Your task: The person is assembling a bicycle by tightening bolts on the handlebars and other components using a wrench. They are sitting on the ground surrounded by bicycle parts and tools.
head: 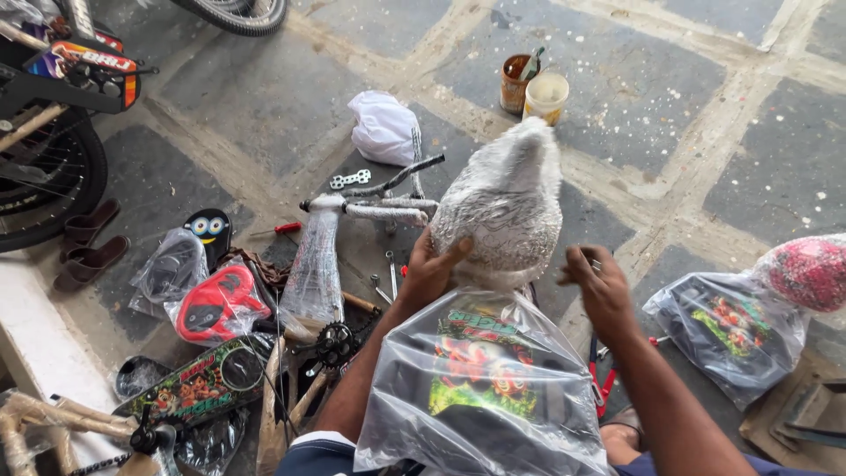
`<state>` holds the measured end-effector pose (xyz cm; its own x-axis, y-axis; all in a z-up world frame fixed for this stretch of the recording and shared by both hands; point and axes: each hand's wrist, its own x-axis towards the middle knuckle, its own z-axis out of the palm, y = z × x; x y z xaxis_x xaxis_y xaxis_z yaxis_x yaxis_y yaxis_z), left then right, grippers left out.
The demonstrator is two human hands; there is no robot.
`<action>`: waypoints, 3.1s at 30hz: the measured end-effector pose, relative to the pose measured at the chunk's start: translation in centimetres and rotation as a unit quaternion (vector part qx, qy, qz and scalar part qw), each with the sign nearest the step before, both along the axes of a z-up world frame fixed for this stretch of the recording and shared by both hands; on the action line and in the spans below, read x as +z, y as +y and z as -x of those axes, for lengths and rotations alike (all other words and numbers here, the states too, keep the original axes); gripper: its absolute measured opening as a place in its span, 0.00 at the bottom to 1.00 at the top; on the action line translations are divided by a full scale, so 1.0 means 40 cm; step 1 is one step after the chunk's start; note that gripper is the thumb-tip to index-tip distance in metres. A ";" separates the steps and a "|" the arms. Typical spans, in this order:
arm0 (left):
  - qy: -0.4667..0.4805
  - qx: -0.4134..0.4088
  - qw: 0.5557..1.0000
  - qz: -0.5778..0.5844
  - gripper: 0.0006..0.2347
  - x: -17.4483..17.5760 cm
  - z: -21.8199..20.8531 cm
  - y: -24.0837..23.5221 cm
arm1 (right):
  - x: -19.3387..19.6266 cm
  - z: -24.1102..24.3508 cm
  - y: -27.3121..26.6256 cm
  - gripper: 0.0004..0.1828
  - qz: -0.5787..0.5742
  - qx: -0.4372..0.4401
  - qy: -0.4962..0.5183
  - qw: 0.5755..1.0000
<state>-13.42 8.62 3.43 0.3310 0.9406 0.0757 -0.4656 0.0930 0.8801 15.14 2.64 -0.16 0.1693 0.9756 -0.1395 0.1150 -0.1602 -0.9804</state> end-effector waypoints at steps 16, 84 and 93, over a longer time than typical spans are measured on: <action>0.401 0.142 0.740 -0.521 0.09 0.019 -0.377 -0.273 | 0.065 -0.180 -0.197 0.22 -0.009 -0.180 0.174 0.968; 0.438 -0.182 0.820 -0.319 0.18 -0.118 -0.403 -0.154 | 0.045 -0.100 -0.382 0.14 -0.167 -0.187 -0.114 0.961; 0.432 -0.189 0.821 -0.322 0.19 -0.116 -0.397 -0.160 | 0.028 -0.070 -0.340 0.16 -0.279 -0.022 -0.399 0.873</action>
